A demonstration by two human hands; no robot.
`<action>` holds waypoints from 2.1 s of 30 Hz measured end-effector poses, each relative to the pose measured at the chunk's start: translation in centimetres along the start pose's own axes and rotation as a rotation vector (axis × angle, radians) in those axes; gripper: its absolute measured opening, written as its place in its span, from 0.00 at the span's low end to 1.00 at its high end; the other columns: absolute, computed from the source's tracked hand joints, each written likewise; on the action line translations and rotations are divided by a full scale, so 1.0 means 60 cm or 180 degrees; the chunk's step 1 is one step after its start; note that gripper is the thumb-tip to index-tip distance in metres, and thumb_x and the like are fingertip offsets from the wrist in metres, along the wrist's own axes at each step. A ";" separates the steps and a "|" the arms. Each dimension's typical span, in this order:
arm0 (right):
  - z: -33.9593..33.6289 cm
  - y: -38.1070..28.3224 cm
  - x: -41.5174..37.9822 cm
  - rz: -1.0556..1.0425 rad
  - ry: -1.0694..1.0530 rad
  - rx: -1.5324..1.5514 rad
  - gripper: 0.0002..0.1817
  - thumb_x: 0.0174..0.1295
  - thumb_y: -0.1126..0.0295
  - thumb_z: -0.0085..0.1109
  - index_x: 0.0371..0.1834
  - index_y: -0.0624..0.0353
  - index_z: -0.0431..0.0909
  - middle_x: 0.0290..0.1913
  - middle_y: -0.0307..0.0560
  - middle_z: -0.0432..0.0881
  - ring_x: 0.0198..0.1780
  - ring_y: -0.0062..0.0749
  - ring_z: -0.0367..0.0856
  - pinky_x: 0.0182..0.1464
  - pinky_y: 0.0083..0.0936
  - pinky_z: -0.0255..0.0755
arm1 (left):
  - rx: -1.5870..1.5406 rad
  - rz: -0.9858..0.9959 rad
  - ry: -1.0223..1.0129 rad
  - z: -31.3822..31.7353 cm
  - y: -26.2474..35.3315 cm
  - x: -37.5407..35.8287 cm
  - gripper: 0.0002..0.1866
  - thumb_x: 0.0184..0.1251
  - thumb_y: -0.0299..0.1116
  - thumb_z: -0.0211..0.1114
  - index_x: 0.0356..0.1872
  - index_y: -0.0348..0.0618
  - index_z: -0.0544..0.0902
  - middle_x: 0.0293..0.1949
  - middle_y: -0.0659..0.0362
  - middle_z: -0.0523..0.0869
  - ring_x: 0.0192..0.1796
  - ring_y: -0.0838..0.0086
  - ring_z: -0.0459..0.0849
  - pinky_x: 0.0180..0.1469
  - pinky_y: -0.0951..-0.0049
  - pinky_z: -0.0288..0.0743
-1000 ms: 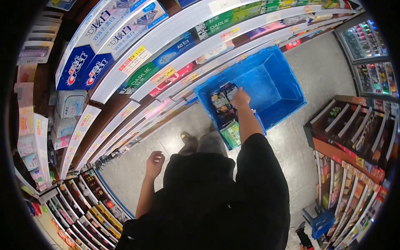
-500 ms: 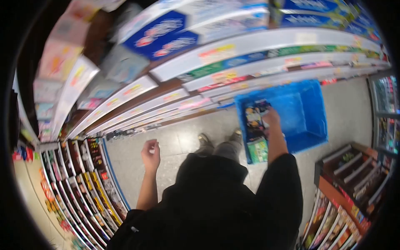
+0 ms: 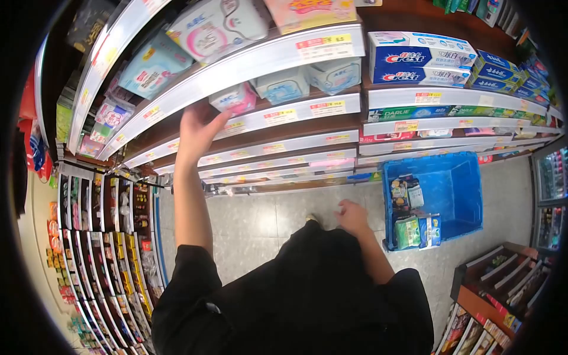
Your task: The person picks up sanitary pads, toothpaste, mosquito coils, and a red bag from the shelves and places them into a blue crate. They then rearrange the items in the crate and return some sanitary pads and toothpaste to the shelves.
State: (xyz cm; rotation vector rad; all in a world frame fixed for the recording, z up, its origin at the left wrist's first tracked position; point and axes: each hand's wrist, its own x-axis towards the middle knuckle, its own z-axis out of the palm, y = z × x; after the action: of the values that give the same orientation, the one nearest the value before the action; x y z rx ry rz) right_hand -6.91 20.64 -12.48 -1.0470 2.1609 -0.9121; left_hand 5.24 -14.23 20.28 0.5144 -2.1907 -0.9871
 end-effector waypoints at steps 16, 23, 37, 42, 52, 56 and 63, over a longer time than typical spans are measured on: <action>-0.061 -0.196 -0.068 -0.1244 0.1786 -0.0088 0.25 0.53 0.64 0.69 0.54 0.58 0.76 0.51 0.54 0.80 0.48 0.51 0.82 0.46 0.39 0.78 | 0.0731 0.2054 0.0923 0.084 -0.040 -0.175 0.40 0.33 0.35 0.84 0.54 0.39 0.75 0.48 0.51 0.79 0.48 0.59 0.78 0.51 0.63 0.74; -0.150 -0.172 -0.070 -0.1474 0.0222 -0.0109 0.43 0.50 0.56 0.73 0.68 0.60 0.64 0.64 0.58 0.70 0.62 0.52 0.73 0.63 0.42 0.68 | 0.0142 0.0445 -0.1847 0.276 -0.026 -0.284 0.30 0.39 0.32 0.79 0.50 0.41 0.80 0.42 0.53 0.82 0.45 0.60 0.82 0.48 0.63 0.75; -0.335 0.311 -0.033 0.1807 0.0875 0.1487 0.43 0.37 0.59 0.78 0.59 0.68 0.73 0.48 0.55 0.83 0.50 0.38 0.82 0.51 0.31 0.76 | -0.0499 -0.1506 -0.2213 0.546 -0.004 -0.308 0.27 0.61 0.35 0.71 0.61 0.44 0.73 0.55 0.55 0.83 0.48 0.70 0.83 0.49 0.70 0.75; -0.334 0.513 0.002 0.2542 0.0759 0.0390 0.44 0.30 0.57 0.77 0.54 0.69 0.75 0.46 0.63 0.83 0.48 0.47 0.84 0.49 0.31 0.77 | 0.0147 -0.1632 -0.2137 0.516 -0.049 -0.340 0.22 0.61 0.34 0.69 0.56 0.43 0.77 0.47 0.57 0.87 0.44 0.70 0.87 0.44 0.68 0.77; -0.302 0.637 0.053 0.2671 -0.0836 -0.0064 0.31 0.41 0.54 0.71 0.44 0.69 0.83 0.56 0.62 0.80 0.57 0.54 0.80 0.57 0.39 0.74 | 0.0510 -0.2440 -0.1839 0.460 -0.068 -0.395 0.22 0.62 0.33 0.69 0.56 0.39 0.77 0.46 0.54 0.88 0.44 0.69 0.87 0.43 0.69 0.77; -0.217 0.757 0.053 0.2461 -0.0839 -0.0444 0.30 0.49 0.54 0.67 0.49 0.68 0.81 0.58 0.66 0.78 0.59 0.58 0.77 0.61 0.42 0.71 | 0.0590 -0.2472 -0.1869 0.450 -0.067 -0.404 0.22 0.62 0.32 0.69 0.56 0.38 0.77 0.46 0.52 0.87 0.44 0.67 0.87 0.43 0.68 0.78; -0.263 0.617 0.044 0.2690 -0.0324 0.0047 0.38 0.50 0.50 0.67 0.58 0.70 0.73 0.58 0.66 0.78 0.60 0.59 0.76 0.62 0.41 0.71 | 0.0589 -0.2390 -0.1872 0.435 -0.075 -0.406 0.22 0.62 0.32 0.69 0.56 0.38 0.77 0.46 0.53 0.87 0.44 0.68 0.87 0.44 0.69 0.79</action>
State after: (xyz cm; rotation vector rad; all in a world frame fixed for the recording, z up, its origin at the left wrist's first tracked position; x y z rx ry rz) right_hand -35.97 40.75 -31.90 -0.0997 2.1831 -0.4493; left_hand 3.98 10.31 -6.00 1.3398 -2.6769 -1.4618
